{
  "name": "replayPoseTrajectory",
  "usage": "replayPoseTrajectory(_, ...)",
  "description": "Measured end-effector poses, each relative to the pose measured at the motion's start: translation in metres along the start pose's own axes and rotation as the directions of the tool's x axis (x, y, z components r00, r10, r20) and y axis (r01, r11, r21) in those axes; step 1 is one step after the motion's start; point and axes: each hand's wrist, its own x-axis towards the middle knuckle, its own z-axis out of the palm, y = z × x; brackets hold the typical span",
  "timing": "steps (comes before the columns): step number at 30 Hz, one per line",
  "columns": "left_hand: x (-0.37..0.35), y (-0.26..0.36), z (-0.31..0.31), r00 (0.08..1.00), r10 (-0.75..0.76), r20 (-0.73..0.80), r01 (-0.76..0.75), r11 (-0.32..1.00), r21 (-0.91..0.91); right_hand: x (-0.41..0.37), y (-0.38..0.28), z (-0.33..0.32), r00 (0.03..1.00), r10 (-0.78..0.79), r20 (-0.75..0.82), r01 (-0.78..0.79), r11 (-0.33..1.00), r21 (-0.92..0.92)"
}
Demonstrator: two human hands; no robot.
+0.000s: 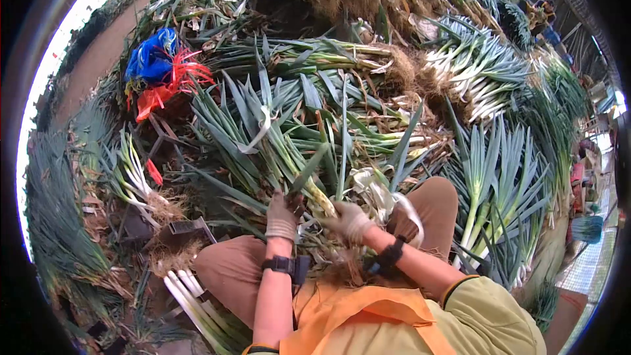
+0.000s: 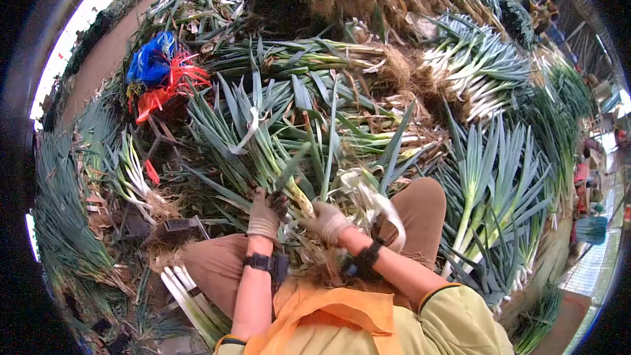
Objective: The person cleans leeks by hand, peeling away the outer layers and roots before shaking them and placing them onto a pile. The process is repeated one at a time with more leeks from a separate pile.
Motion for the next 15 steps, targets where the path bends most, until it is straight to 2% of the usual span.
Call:
replayPoseTrajectory(1, 0.017, -0.003, -0.009, 0.977, -0.120, 0.179, 0.130, 0.991, -0.042, -0.017, -0.010, -0.005, 1.000, 0.016, 0.002, -0.016, 1.000, 0.014)
replayPoseTrajectory(2, 0.019, -0.003, -0.001, 0.861, -0.051, 0.506, -0.037, 0.986, 0.162, -0.033, -0.019, -0.013, 0.999, 0.030, -0.013, -0.030, 0.999, 0.029)
replayPoseTrajectory(3, 0.013, -0.003, 0.005, 0.840, 0.018, 0.543, -0.184, 0.950, 0.253, -0.038, -0.008, -0.006, 1.000, -0.017, -0.012, 0.017, 0.999, 0.049)
replayPoseTrajectory(4, -0.011, 0.004, 0.025, 0.841, 0.100, 0.532, -0.306, 0.899, 0.314, -0.039, 0.001, -0.005, 0.997, -0.057, -0.044, 0.060, 0.996, 0.066)
replayPoseTrajectory(5, -0.031, 0.010, 0.043, 0.821, 0.168, 0.546, -0.408, 0.841, 0.355, -0.054, -0.022, -0.019, 1.000, -0.018, -0.012, 0.019, 0.990, 0.137)
replayPoseTrajectory(6, -0.049, 0.015, 0.056, 0.790, 0.224, 0.571, -0.489, 0.793, 0.364, -0.071, -0.046, -0.028, 0.999, 0.008, 0.031, -0.015, 0.975, 0.220)
replayPoseTrajectory(7, -0.065, 0.020, 0.066, 0.766, 0.264, 0.586, -0.523, 0.786, 0.330, -0.077, -0.044, -0.024, 0.998, -0.051, 0.028, 0.039, 0.945, 0.326)
replayPoseTrajectory(8, -0.077, 0.024, 0.073, 0.776, 0.259, 0.575, -0.453, 0.864, 0.222, -0.083, -0.042, -0.019, 0.992, -0.120, 0.036, 0.094, 0.900, 0.425)
replayPoseTrajectory(9, -0.086, 0.029, 0.081, 0.842, 0.229, 0.489, -0.274, 0.961, 0.022, -0.085, -0.037, -0.020, 0.992, -0.128, 0.001, 0.116, 0.896, 0.429)
replayPoseTrajectory(10, -0.097, 0.034, 0.085, 0.903, 0.162, 0.399, -0.089, 0.977, -0.196, -0.089, -0.040, -0.025, 0.995, -0.095, -0.040, 0.102, 0.897, 0.431)
replayPoseTrajectory(11, -0.115, 0.044, 0.096, 0.907, 0.235, 0.350, -0.220, 0.972, -0.082, -0.094, -0.042, -0.029, 0.996, -0.062, -0.072, 0.087, 0.899, 0.430)
replayPoseTrajectory(12, -0.113, 0.046, 0.091, 0.902, 0.238, 0.361, -0.225, 0.971, -0.077, -0.094, -0.043, -0.039, 0.994, 0.039, -0.101, 0.012, 0.886, 0.464)
replayPoseTrajectory(13, -0.105, 0.048, 0.080, 0.699, 0.337, 0.630, -0.660, 0.643, 0.389, -0.088, -0.040, -0.044, 0.988, 0.031, -0.148, 0.053, 0.846, 0.530)
replayPoseTrajectory(14, -0.113, 0.053, 0.085, 0.486, 0.180, 0.855, -0.865, -0.042, 0.500, -0.081, -0.043, -0.050, 0.981, 0.019, -0.194, 0.101, 0.801, 0.591)
replayPoseTrajectory(15, -0.126, 0.037, 0.092, 0.793, 0.123, 0.597, -0.604, 0.027, 0.797, -0.077, -0.046, -0.053, 0.943, -0.040, -0.331, 0.234, 0.786, 0.573)
